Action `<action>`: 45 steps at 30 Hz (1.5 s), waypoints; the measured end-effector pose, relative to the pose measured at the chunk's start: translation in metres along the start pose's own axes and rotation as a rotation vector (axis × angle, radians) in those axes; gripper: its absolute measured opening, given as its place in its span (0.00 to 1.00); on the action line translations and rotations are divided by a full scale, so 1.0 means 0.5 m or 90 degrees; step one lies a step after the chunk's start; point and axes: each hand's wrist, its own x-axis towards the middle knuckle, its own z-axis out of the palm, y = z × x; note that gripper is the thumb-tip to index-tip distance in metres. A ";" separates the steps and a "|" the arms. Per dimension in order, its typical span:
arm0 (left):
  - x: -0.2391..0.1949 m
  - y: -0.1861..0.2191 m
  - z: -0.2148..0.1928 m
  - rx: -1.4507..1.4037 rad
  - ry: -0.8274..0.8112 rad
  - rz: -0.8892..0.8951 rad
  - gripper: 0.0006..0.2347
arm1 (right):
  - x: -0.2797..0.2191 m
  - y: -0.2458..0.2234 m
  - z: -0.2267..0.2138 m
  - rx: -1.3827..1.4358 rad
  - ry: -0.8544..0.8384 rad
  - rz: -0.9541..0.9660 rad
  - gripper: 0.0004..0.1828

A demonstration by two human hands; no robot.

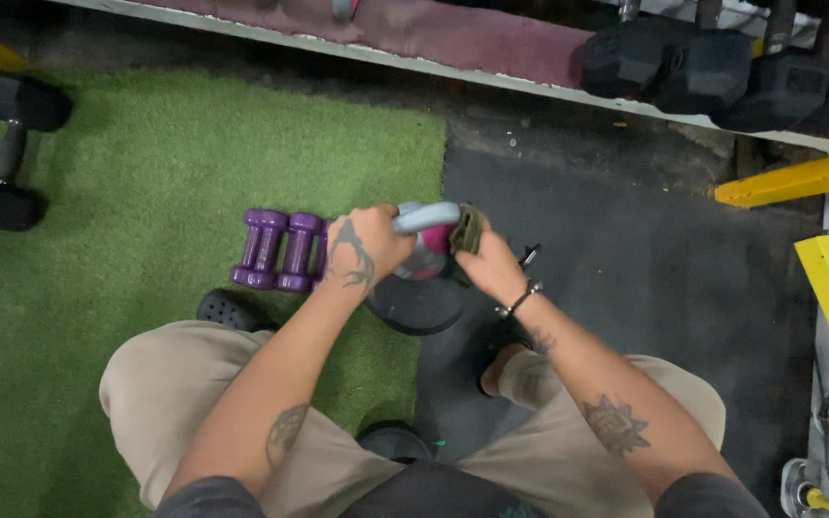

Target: The person sits on the gym floor and wipes a grey and pink kettlebell with a green cloth. They rotate the kettlebell to clean different sides and then place it on a rack.

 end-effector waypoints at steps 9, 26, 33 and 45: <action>0.005 -0.001 0.030 -0.072 0.011 -0.057 0.19 | 0.009 0.087 0.142 -0.484 0.265 -0.434 0.40; -0.007 -0.003 0.004 -0.062 0.021 -0.060 0.17 | -0.017 0.034 0.117 -0.703 0.206 -0.558 0.27; -0.004 0.010 0.004 -0.045 -0.011 -0.050 0.19 | -0.060 0.016 0.173 -0.446 0.161 -0.709 0.15; -0.024 -0.024 0.068 -0.184 0.054 -0.084 0.13 | -0.027 0.076 0.075 -0.100 0.158 -0.318 0.50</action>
